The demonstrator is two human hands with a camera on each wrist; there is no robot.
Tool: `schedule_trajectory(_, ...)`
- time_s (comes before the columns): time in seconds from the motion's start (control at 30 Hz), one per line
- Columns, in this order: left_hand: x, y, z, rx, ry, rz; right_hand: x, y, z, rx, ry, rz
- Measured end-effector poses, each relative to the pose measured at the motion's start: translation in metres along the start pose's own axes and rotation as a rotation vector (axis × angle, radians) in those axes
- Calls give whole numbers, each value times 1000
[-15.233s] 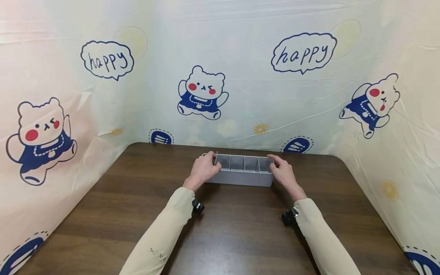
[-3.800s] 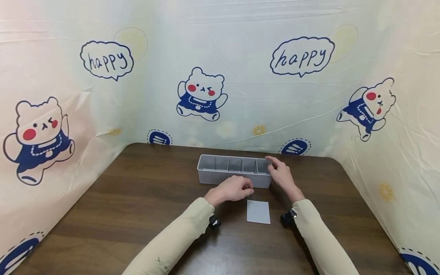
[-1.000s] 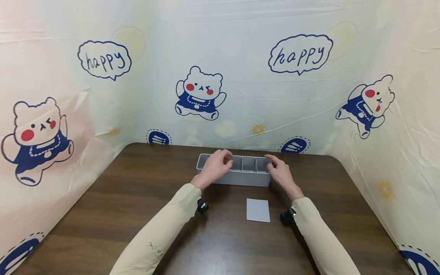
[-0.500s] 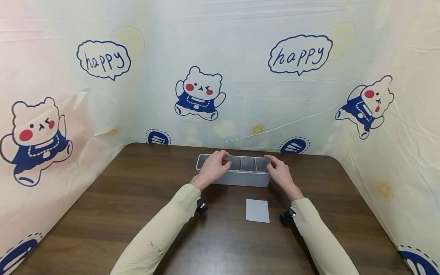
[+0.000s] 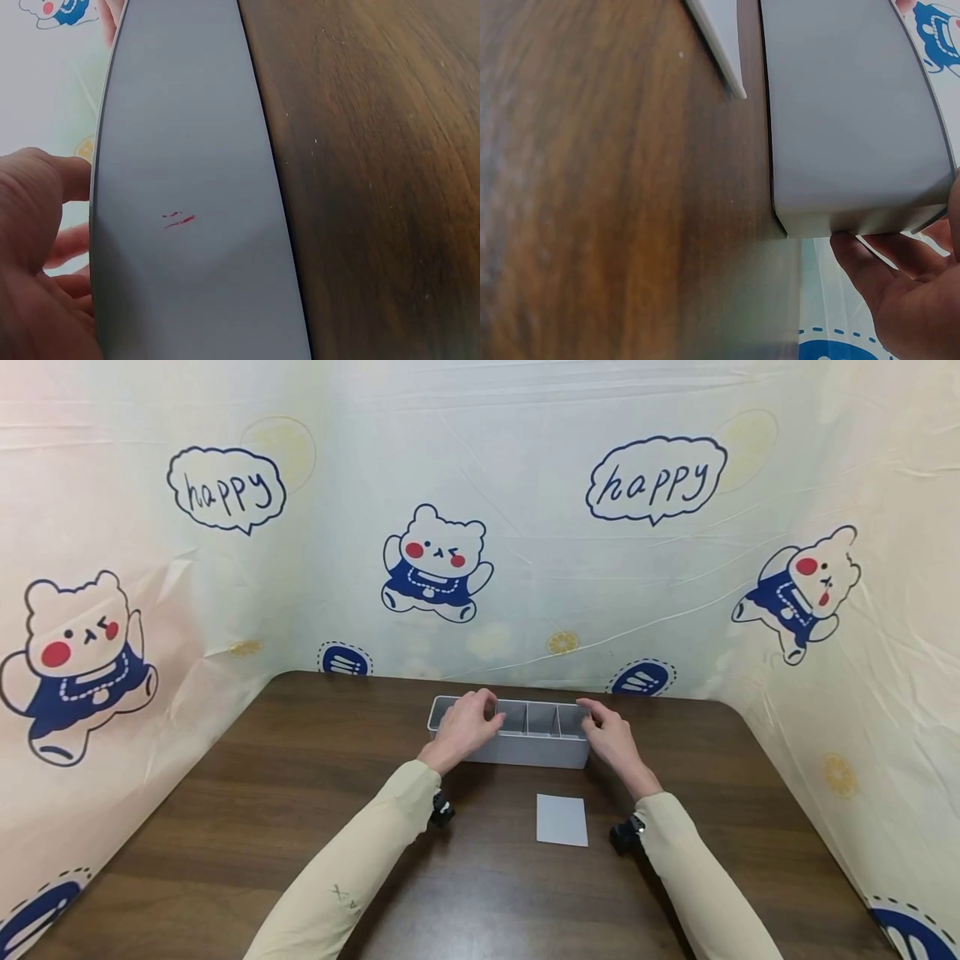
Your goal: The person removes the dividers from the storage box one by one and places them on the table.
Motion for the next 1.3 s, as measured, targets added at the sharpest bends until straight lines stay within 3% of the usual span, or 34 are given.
schedule_trajectory(0.2, -1, -4, -1, -31, 41, -52, 0, 0, 0, 1, 8, 2)
schedule_trajectory(0.6, -4, -6, -1, -47, 59, -19, 1, -1, 0, -6, 3, -8)
schedule_trajectory(1.0, -9, -13, -5, -104, 86, -73, 1, -1, -1, 7, 1, 7)
schedule_trajectory(1.3, -9, -15, -6, -131, 96, -56, 2, -1, 0, 7, 6, 7)
Point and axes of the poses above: each hand's wrist, its own z-axis away from the middle knuckle, its own y-axis out of the back of the hand, x = y × z, the point moved 9 cm from there along -z, towards the middle knuckle, and after that the axes turned 7 degrees about y, right-handed, at the moved point
